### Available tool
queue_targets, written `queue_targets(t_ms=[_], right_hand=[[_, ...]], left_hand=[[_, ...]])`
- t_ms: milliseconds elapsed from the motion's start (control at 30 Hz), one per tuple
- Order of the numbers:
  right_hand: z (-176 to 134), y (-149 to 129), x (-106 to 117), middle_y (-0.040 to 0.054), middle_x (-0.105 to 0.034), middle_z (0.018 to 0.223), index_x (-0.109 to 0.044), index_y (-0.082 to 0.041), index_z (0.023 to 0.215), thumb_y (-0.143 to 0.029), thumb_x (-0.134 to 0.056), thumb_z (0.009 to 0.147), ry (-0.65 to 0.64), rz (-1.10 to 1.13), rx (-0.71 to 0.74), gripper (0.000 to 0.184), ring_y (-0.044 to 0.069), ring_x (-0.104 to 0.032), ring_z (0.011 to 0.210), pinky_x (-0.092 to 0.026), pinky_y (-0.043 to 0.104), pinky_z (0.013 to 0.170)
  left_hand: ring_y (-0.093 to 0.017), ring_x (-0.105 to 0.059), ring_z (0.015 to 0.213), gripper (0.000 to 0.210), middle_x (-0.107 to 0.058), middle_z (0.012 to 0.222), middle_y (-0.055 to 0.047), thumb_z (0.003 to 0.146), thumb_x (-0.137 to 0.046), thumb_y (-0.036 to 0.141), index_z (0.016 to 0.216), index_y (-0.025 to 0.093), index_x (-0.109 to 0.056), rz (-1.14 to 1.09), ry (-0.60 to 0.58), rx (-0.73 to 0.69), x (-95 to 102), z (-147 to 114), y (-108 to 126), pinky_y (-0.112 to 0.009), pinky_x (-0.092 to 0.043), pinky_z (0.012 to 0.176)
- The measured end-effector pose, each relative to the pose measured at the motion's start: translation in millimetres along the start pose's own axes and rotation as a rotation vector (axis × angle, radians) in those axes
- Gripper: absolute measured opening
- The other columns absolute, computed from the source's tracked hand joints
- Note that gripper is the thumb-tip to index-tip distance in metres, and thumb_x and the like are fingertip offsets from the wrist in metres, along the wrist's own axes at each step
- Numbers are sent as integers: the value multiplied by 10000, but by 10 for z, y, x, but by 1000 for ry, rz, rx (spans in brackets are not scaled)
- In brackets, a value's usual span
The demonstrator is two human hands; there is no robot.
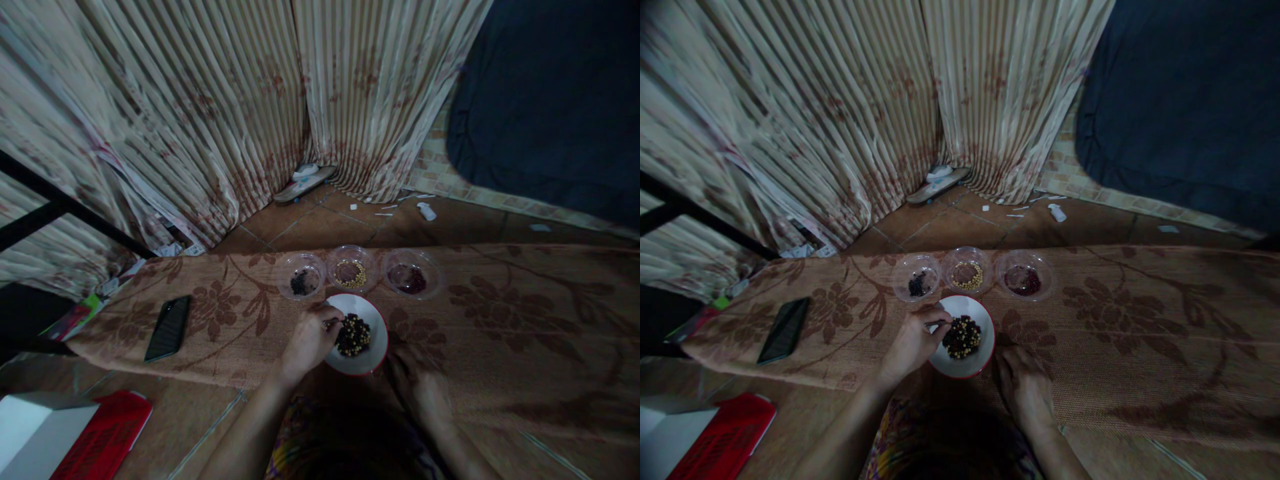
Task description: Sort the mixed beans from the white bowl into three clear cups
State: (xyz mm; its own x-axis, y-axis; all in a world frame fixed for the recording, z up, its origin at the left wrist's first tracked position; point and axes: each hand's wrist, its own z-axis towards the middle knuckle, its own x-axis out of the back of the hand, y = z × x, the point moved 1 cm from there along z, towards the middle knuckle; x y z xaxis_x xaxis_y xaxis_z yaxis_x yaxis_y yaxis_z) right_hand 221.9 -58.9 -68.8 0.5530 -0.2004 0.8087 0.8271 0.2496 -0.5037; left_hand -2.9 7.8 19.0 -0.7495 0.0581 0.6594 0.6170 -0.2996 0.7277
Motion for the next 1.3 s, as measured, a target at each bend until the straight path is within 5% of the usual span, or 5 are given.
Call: queue_targets(t_ms=[667,1300], right_hand=[[11,-22,21,63,-703,927,-694,-210,947,-314,-429,989,10,7,15,287,183,-644,818,-466,301,757],[7,-19,15,56,-698,938,-676,-217,945,-307,-435,983,-17,31,-13,260,184,-646,819,-467,294,744]], left_hand=[[-146,-713,803,145,-760,856,-11,834,-620,102,826,205,-722,-41,73,41,9,8,28,-233,-556,764],[-168,-680,899,208,-753,913,-8,830,-614,43,875,216,-720,108,-104,-67,58,68,62,-302,-517,905]])
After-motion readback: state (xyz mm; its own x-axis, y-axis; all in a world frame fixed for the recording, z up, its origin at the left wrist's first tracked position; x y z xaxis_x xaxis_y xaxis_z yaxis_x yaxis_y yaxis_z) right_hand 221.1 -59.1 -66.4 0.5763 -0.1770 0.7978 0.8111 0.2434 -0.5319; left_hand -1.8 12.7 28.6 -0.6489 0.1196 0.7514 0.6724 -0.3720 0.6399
